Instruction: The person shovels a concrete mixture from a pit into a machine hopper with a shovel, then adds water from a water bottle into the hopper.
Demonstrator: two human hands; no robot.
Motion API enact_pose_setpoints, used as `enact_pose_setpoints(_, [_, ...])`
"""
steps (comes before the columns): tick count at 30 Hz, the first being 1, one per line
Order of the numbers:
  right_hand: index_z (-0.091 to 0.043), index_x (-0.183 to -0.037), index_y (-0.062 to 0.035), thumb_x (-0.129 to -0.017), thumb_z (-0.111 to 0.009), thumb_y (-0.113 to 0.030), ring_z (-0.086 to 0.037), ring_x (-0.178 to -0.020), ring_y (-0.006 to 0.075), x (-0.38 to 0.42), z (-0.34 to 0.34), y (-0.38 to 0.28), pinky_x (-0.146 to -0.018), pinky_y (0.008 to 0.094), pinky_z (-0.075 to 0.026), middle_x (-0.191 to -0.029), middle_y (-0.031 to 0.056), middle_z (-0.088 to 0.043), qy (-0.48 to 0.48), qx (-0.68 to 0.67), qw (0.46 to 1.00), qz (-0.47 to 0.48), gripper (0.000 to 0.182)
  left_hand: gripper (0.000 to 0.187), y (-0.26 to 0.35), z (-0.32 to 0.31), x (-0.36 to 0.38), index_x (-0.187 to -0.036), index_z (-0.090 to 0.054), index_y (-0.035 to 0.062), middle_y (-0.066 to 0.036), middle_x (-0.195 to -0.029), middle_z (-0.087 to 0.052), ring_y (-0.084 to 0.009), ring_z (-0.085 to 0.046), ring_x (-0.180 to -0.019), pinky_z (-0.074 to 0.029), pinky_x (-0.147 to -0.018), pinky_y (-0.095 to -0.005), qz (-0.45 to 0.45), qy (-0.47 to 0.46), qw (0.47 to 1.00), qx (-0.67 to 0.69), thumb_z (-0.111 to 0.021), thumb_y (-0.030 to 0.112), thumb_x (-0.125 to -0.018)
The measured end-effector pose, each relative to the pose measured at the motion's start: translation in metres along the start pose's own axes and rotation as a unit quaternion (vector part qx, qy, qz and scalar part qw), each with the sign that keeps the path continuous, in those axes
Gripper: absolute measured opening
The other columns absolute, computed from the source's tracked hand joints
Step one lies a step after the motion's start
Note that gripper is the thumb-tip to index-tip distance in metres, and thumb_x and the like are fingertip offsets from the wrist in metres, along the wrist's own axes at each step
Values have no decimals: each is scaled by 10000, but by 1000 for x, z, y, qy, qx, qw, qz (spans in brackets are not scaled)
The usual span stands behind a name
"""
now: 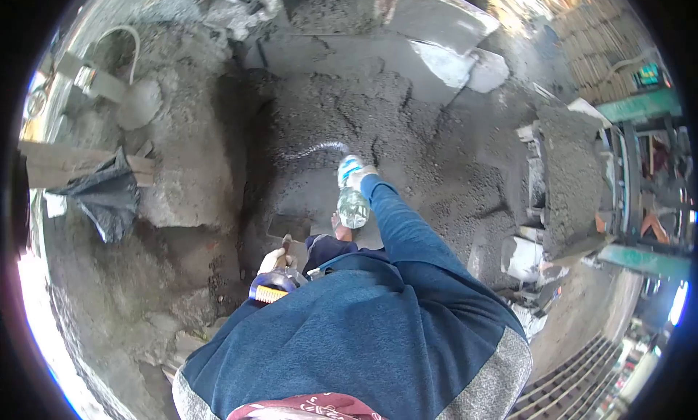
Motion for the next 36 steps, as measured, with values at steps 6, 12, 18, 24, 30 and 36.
enact_pose_setpoints(6, [-688,-1143,1,-760,-752,-278,-684,-1076,322,99,10,169,-927,390,-521,-1137,232,-700,118,-453,814,-345,479,218,13,24,-30,-1034,-546,9,-129,-805,-629,-260,-635,-720,-578,-790,-427,38,-12,999,8,-607,184,-919])
enact_pose_setpoints(12, [-701,-1077,21,-708,-822,-232,-710,-975,326,138,-54,239,-849,391,-537,-1046,215,-726,149,-354,844,-374,464,320,33,-20,-24,-1056,-568,8,-143,-738,-625,-268,-631,-695,-570,-711,-373,59,-38,995,-65,-604,299,-925])
enact_pose_setpoints(18, [-704,-1084,-74,-774,-835,-183,-667,-851,166,263,-168,186,-820,336,-534,-971,66,-742,478,-617,537,-320,353,332,31,-75,-48,-1055,-581,26,-150,-776,-626,-254,-643,-731,-557,-635,-362,144,-117,962,-198,-618,328,-922])
enact_pose_setpoints(24, [-652,-1203,-61,-792,-790,-12,-677,-959,159,389,-322,172,-868,304,-541,-1090,63,-733,592,-742,100,-297,436,347,4,-123,-55,-1055,-565,9,-134,-788,-611,-237,-626,-724,-538,-643,-359,190,37,943,-270,-621,320,-914])
enact_pose_setpoints(30, [-637,-1226,-31,-836,-629,134,-675,-996,197,521,-533,217,-903,370,-569,-1139,78,-708,715,-591,-19,-373,423,362,-44,-170,-44,-1055,-550,-9,-118,-799,-597,-220,-609,-716,-519,-651,-355,211,144,928,-272,-624,312,-905])
enact_pose_setpoints(36, [-633,-1207,-79,-799,-649,67,-652,-1070,218,689,-618,247,-899,368,-524,-1150,133,-700,645,-342,155,-666,434,378,-80,-214,-43,-1055,-534,-27,-102,-810,-583,-203,-591,-708,-500,-659,-352,209,221,915,-266,-627,304,-897])
Point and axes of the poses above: each hand's wrist, its own x-axis away from the middle knuckle, its own z-axis out of the back of the hand, y = z × x, the point moved 4 cm from there along -x, towards the middle knuckle
